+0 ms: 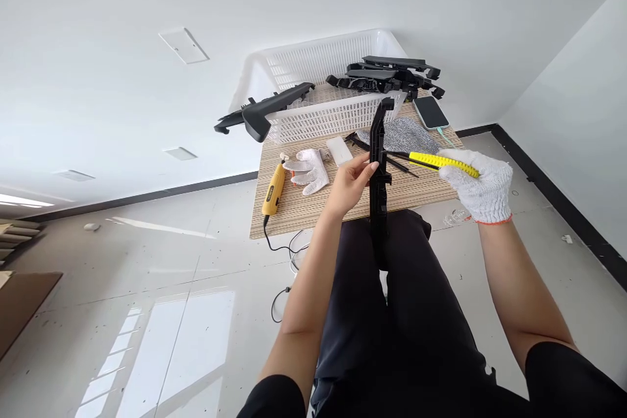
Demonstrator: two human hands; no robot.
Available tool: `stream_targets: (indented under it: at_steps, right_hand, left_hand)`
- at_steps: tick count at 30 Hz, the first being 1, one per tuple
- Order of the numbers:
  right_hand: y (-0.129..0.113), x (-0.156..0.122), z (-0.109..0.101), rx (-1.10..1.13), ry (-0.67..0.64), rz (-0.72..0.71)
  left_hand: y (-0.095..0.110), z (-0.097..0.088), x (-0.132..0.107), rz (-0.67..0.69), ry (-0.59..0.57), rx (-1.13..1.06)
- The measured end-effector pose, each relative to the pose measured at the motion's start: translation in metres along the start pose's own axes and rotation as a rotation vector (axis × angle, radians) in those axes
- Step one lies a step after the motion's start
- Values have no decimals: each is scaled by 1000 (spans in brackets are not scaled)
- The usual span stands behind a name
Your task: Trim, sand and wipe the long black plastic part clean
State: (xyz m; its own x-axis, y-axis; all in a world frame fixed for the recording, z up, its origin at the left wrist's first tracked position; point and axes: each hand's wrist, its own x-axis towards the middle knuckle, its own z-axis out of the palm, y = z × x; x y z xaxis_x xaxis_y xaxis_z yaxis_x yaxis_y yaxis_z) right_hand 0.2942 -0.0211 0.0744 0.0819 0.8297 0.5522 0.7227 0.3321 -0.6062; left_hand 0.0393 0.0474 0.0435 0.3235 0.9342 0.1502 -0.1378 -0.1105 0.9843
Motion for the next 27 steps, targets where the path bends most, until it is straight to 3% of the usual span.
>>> stream_targets:
  at_steps: [3,7,11,15,19,23,27]
  right_hand:
    - [-6,6,7,33,-31,-29]
    - [-8,12,15,36,159,-42]
    - [-11,15,13,33,-24,-59]
    - [-13,15,11,-10,46,-59]
    - [-14,13,7,1,-53,-55]
    - [-15,13,0,-22,58,22]
    - [-18,11,0,24,-87,33]
  left_hand:
    - [-7,3,-15,-65,-52,-20]
    - [-20,7,-32,-173,-86,-70]
    - [-32,10,-41,-227,-72,-116]
    - [-36,10,-42,-199,-57,-109]
    - [-36,11,-42,-181,-61,-113]
    - [-37,11,-42,-164,-62,-98]
    - [-35,11,-42,-168,-58,-85]
